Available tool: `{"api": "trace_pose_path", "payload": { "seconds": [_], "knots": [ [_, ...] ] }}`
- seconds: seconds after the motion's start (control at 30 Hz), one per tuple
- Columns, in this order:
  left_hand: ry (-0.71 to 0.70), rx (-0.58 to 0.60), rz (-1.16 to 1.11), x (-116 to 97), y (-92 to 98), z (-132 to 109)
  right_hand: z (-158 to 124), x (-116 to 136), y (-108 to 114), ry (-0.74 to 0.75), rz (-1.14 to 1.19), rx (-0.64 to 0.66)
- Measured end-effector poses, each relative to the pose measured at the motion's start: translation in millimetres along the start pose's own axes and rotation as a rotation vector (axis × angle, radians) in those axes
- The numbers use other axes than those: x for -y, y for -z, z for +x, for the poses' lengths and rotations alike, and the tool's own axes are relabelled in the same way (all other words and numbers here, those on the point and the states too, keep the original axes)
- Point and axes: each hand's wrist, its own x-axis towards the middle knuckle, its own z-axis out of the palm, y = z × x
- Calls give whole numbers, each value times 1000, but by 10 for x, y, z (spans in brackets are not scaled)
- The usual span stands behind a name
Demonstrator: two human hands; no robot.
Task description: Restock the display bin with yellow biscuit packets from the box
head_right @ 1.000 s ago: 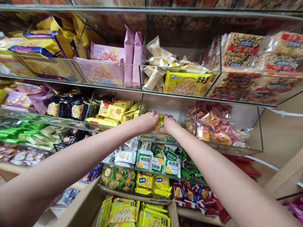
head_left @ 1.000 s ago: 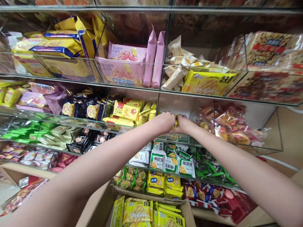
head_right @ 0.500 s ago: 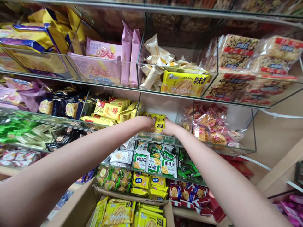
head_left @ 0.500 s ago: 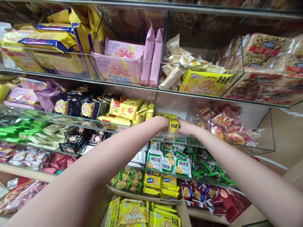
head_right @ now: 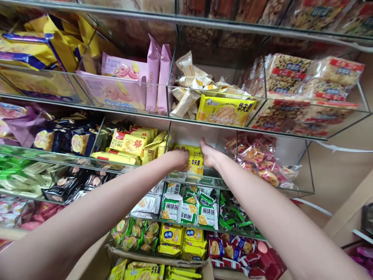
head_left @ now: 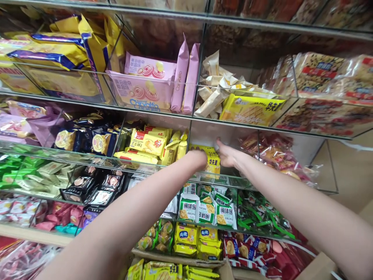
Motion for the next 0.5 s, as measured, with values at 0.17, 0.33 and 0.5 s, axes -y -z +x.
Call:
{"api": "trace_pose_path", "payload": {
  "seconds": [0.17,0.33,0.5],
  "knots": [
    [-10,-20,39,6,-5,-55,212,59,12,-33,107,-90],
    [-11,-19,55,-7,-30,-29,338,78,23,-63,213,-23],
    [-15,-43,69,-15,-33,-38,312,44,14,-21,311,20]
  ]
}}
